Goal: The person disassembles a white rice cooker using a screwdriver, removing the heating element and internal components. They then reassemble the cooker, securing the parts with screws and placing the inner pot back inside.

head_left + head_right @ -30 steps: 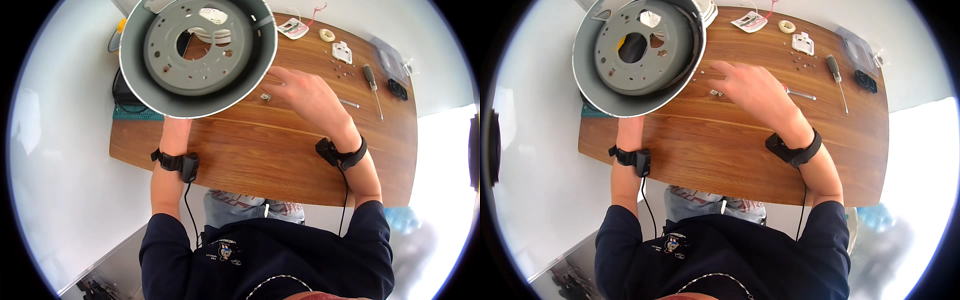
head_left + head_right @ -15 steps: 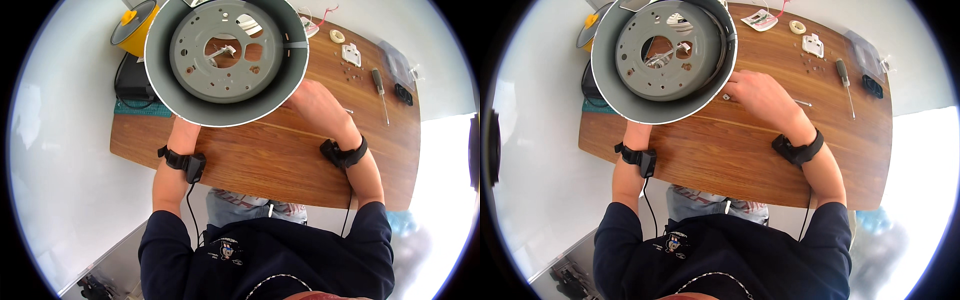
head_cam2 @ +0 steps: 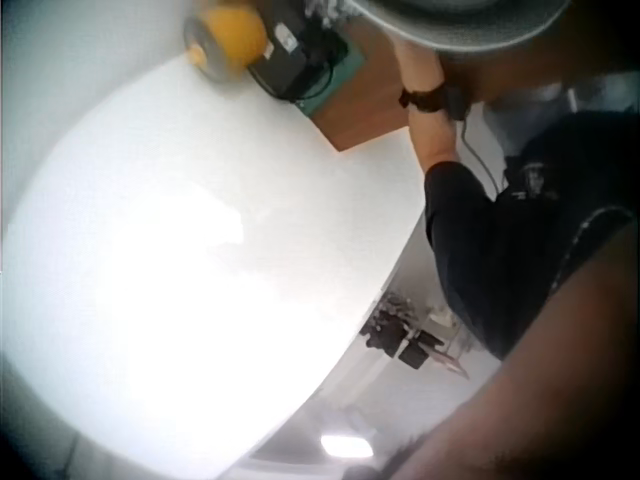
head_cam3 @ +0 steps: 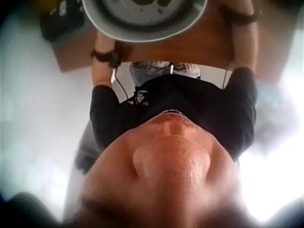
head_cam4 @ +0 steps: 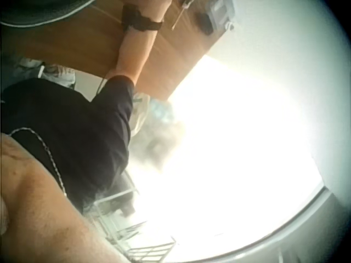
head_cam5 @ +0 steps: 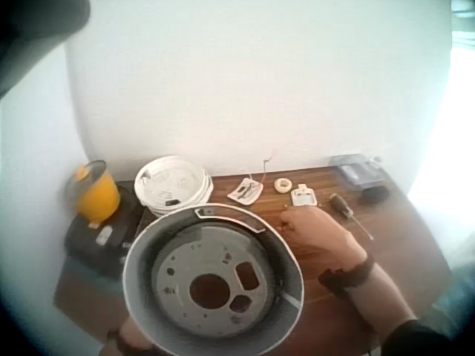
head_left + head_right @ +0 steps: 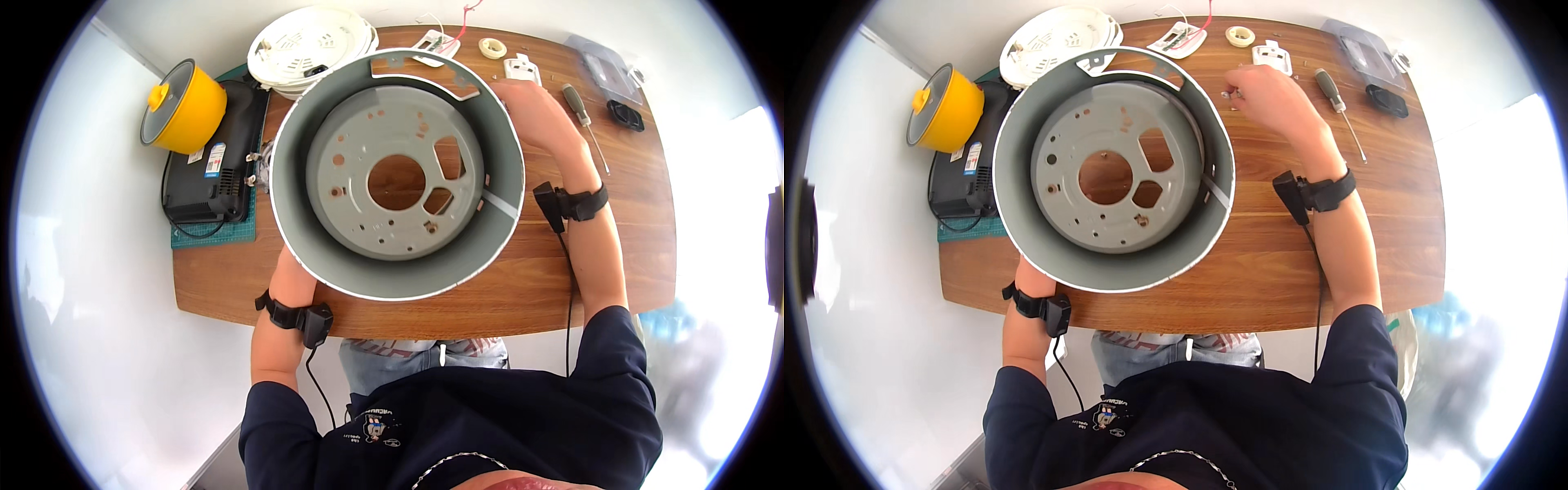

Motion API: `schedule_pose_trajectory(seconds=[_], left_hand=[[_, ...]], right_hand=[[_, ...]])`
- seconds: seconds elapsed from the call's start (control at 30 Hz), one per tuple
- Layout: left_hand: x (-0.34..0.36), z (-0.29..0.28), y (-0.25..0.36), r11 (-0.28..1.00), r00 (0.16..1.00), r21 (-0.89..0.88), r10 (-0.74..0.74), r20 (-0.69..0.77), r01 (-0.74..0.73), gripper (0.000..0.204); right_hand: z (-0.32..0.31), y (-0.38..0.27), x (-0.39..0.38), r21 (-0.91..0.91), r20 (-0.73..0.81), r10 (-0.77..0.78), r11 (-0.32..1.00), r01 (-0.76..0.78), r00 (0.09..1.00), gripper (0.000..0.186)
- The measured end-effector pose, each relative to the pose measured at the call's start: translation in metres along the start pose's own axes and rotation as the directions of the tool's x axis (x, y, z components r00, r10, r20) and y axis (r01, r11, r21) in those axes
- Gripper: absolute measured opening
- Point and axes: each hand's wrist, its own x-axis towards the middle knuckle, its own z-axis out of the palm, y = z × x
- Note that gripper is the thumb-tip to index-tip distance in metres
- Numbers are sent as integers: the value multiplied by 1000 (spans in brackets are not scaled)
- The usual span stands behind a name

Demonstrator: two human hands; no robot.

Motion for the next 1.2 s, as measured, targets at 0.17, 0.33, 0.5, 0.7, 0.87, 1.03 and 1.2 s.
schedule_pose_trajectory(seconds=[0.17, 0.33, 0.5, 0.7, 0.87, 1.03, 1.2], left_hand=[[9, 2, -10, 999, 999, 6, -48, 17, 48, 43], [4, 7, -11, 998, 998, 4, -57, 23, 57, 43], [11, 10, -22, 996, 995, -3, -88, 42, 88, 42], [2, 13, -25, 997, 996, 20, -81, 40, 80, 42], [0, 23, -26, 997, 996, 41, -68, 49, 66, 41], [-6, 28, -29, 994, 1000, 105, -13, 15, 12, 41], [-15, 45, -35, 920, 981, 362, 184, -57, -152, 40]], right_hand=[[3, -3, 1, 23, 6, 86, 996, -86, 996, 20], [-12, -5, 4, 46, -123, 167, 986, -163, 978, 35], [-63, -37, -3, 205, -75, 235, 955, -215, 969, 32], [-78, -40, -15, 545, 197, -91, 838, -32, 976, 64], [-77, -26, -14, 627, 169, -273, 771, 110, 947, 98], [-83, -47, -16, 530, 251, -177, 848, 18, 952, 59], [-81, -43, -15, 482, 202, -21, 872, -81, 979, 34]])
